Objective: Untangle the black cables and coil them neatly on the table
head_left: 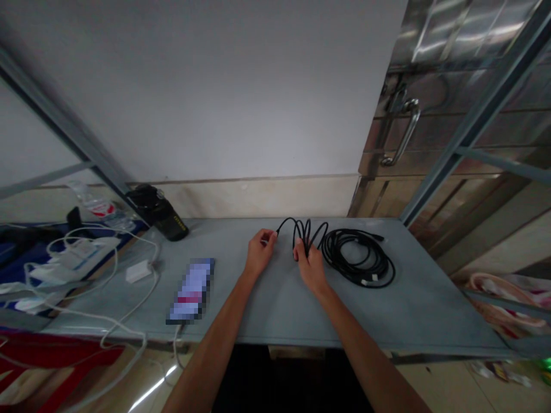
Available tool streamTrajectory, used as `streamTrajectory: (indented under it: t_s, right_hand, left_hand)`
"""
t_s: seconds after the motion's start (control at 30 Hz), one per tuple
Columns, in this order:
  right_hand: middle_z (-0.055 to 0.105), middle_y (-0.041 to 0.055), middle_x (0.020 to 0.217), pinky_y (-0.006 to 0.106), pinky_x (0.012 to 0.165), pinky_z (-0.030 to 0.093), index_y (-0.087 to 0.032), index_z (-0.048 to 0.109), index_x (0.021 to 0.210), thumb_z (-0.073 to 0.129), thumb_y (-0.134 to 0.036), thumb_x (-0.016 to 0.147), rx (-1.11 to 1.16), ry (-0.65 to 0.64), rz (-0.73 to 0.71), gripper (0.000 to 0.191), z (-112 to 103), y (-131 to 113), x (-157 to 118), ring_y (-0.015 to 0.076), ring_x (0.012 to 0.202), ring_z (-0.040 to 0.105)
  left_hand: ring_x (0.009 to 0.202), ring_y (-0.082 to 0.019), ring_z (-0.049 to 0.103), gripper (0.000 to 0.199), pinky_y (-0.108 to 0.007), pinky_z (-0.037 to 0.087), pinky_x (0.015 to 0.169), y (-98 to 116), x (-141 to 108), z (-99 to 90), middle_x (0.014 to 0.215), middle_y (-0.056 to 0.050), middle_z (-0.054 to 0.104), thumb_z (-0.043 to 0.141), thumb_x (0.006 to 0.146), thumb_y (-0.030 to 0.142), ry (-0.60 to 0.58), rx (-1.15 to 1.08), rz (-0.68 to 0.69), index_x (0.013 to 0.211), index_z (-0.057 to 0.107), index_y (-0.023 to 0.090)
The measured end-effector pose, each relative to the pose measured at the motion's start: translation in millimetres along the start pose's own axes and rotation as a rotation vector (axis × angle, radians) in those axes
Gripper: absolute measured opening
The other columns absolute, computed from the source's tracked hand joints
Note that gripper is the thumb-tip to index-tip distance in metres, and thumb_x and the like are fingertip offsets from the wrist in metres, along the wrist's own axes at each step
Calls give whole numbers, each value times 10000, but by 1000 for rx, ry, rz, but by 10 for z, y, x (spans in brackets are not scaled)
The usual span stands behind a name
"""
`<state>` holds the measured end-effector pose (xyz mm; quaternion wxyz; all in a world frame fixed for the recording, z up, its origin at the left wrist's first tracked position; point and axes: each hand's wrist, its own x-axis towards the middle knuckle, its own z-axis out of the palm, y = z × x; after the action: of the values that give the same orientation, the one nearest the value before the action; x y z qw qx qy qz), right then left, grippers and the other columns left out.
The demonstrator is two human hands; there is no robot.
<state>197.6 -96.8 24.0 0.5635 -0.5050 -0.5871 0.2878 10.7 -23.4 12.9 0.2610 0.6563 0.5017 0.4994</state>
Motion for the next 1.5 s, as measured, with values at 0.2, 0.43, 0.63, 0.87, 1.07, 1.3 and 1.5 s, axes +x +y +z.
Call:
streamTrajectory:
  t_s: [0.2,0.43,0.63,0.87,1.07,1.3,1.5]
  right_hand:
    - [597,14,677,341,739,449,-273,538,724,364,-733,1150,10,-69,-20,651,2,13,-42,217,694,602]
    - [585,24,649,332,613,453,-257,580,725,380,-870,1084,97,-74,24,738,19,10,-71,200,611,578]
    - [606,14,653,307,524,462,-237,667,869,394,-933,1035,212,-40,178,766,45,88,-83,185,548,567]
    - [630,26,683,372,574,482,-243,661,918,357,-886,1078,232,83,151,729,-14,38,-57,224,600,596]
    - [717,67,746,412,789,575,-262,601,872,336,-857,1095,141,201,122,689,-101,-19,13,256,724,697]
    - [809,104,890,443,828,645,-237,568,1067,490,-847,1047,364,365,167,616,-75,177,107,269,775,786]
    - [804,101,858,421,737,640,-250,558,1013,522,-898,986,433,469,198,649,-76,226,166,273,750,795]
  left_hand:
    - [1193,-272,746,516,-389,607,920,-58,23,-9,1514,-176,709,787,973,488,79,-81,-16,1404,679,226]
    - [1066,-261,776,365,-400,582,994,68,-21,11,1136,-99,845,679,1052,534,-107,-136,44,1190,793,216]
    - [637,-178,624,361,-314,502,670,142,-35,-1,711,3,690,589,1081,508,-144,-222,-8,1031,772,202]
    - [506,-132,572,401,-267,402,480,191,-68,41,729,11,697,613,1061,582,-144,-430,-178,1115,722,200]
    - [486,-121,594,566,-220,285,355,173,-53,34,797,-6,708,793,934,670,-114,-746,-402,1197,727,173]
    - [486,-63,476,226,-174,257,349,121,94,-183,745,40,625,758,1019,388,102,-1090,-531,1080,725,173]
    - [455,-71,445,306,-176,279,354,86,140,-384,671,37,559,535,1152,336,280,-1310,-554,1008,730,149]
